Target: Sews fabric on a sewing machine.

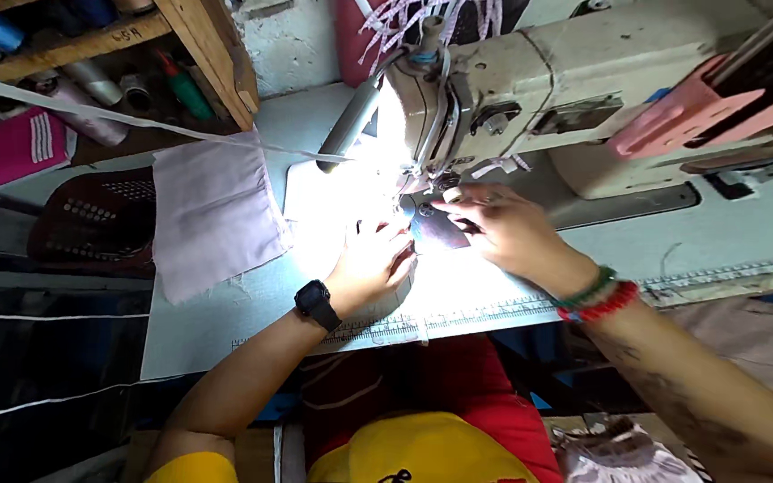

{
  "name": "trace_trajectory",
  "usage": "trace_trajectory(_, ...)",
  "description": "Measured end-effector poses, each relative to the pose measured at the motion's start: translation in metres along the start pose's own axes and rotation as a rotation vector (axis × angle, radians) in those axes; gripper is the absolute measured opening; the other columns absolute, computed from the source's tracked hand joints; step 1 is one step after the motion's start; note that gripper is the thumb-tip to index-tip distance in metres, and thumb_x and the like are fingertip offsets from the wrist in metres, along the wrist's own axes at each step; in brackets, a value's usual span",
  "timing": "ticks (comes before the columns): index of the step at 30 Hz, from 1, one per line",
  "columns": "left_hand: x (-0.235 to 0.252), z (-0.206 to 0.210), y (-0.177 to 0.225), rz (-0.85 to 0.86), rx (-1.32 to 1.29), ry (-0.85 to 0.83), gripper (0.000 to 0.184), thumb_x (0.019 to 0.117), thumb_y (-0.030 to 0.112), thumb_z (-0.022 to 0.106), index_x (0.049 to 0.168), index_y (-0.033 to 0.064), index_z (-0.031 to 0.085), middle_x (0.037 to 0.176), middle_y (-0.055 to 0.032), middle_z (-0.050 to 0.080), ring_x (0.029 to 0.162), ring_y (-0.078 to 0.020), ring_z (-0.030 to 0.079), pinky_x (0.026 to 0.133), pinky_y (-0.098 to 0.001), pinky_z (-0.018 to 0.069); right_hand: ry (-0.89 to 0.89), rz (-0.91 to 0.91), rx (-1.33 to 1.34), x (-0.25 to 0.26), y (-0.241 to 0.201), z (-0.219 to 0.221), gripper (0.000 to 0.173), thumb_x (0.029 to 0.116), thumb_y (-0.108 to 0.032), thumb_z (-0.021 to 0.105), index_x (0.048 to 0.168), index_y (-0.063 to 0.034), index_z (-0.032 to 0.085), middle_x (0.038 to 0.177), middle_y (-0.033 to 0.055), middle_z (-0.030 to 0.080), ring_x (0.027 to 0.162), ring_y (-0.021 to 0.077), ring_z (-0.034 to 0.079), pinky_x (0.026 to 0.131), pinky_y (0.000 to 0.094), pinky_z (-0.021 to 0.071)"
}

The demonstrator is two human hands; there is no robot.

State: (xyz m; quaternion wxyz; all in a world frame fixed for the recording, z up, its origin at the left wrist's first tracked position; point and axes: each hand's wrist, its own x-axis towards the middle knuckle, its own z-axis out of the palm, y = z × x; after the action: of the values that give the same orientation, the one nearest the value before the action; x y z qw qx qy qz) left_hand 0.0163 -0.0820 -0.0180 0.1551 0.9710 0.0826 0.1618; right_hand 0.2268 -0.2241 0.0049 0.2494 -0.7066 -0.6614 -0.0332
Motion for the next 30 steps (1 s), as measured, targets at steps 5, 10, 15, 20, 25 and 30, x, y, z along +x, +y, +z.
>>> trace_trajectory(5, 0.001, -0.006, -0.009, -0.003, 0.071, 0.045, 0.028, 0.1004, 0.036, 0.054, 0.097, 0.0163, 0.074, 0.115, 0.0001, 0.070, 0.122, -0.0249, 0.057, 0.107, -0.0600, 0.0352, -0.307, -0.032, -0.175, 0.064, 0.020, 0.029, 0.028, 0.1020, -0.021, 0.055, 0.116, -0.0047, 0.073, 0.109, 0.0271, 0.070, 0.108, 0.0499, 0.065, 0.086, 0.0672, 0.0497)
trace_trajectory(10, 0.013, -0.018, -0.024, -0.047, 0.138, 0.083, 0.021, 0.0976, 0.030, 0.061, 0.103, 0.0146, 0.075, 0.105, -0.0053, 0.071, 0.108, -0.0265, 0.063, 0.104, -0.0570, 0.0383, -0.183, -0.158, -0.198, 0.043, 0.011, 0.017, 0.025, 0.0849, -0.015, 0.076, 0.110, -0.0152, 0.078, 0.096, 0.0148, 0.073, 0.095, 0.0405, 0.069, 0.072, 0.0606, 0.0538)
trace_trajectory(15, 0.029, -0.012, -0.028, -0.163, 0.125, 0.023, 0.018, 0.0973, 0.016, 0.061, 0.107, 0.0042, 0.070, 0.106, -0.0141, 0.065, 0.105, -0.0316, 0.063, 0.094, -0.0530, 0.0488, -0.109, -0.155, -0.178, 0.032, 0.006, 0.022, 0.042, 0.0870, -0.008, 0.075, 0.125, -0.0254, 0.074, 0.113, 0.0102, 0.073, 0.106, 0.0357, 0.069, 0.073, 0.0540, 0.0573)
trace_trajectory(20, 0.005, -0.046, -0.058, -0.106, 0.312, -0.078, 0.015, 0.0941, 0.010, 0.065, 0.105, 0.0023, 0.072, 0.100, -0.0175, 0.067, 0.097, -0.0355, 0.066, 0.093, -0.0568, 0.0466, -0.111, -0.154, -0.227, 0.034, 0.018, 0.023, 0.033, 0.0843, -0.008, 0.078, 0.114, -0.0211, 0.078, 0.108, 0.0146, 0.072, 0.097, 0.0389, 0.069, 0.065, 0.0553, 0.0552)
trace_trajectory(25, -0.033, -0.071, -0.073, -0.160, 0.335, 0.001, 0.012, 0.0932, 0.008, 0.063, 0.099, 0.0038, 0.073, 0.096, -0.0152, 0.067, 0.093, -0.0327, 0.066, 0.092, -0.0561, 0.0457, -0.150, -0.119, -0.224, 0.038, 0.013, 0.022, 0.040, 0.0844, -0.008, 0.078, 0.120, -0.0258, 0.076, 0.108, 0.0129, 0.072, 0.099, 0.0392, 0.069, 0.066, 0.0547, 0.0552)
trace_trajectory(30, 0.012, -0.029, -0.035, -0.073, 0.140, 0.053, 0.030, 0.0960, 0.012, 0.063, 0.124, 0.0136, 0.074, 0.104, -0.0125, 0.067, 0.101, -0.0301, 0.064, 0.097, -0.0565, 0.0443, -0.036, -0.056, -0.111, 0.006, -0.008, 0.004, 0.054, 0.0871, -0.005, 0.072, 0.136, -0.0273, 0.068, 0.136, 0.0139, 0.064, 0.110, 0.0398, 0.067, 0.071, 0.0574, 0.0564)
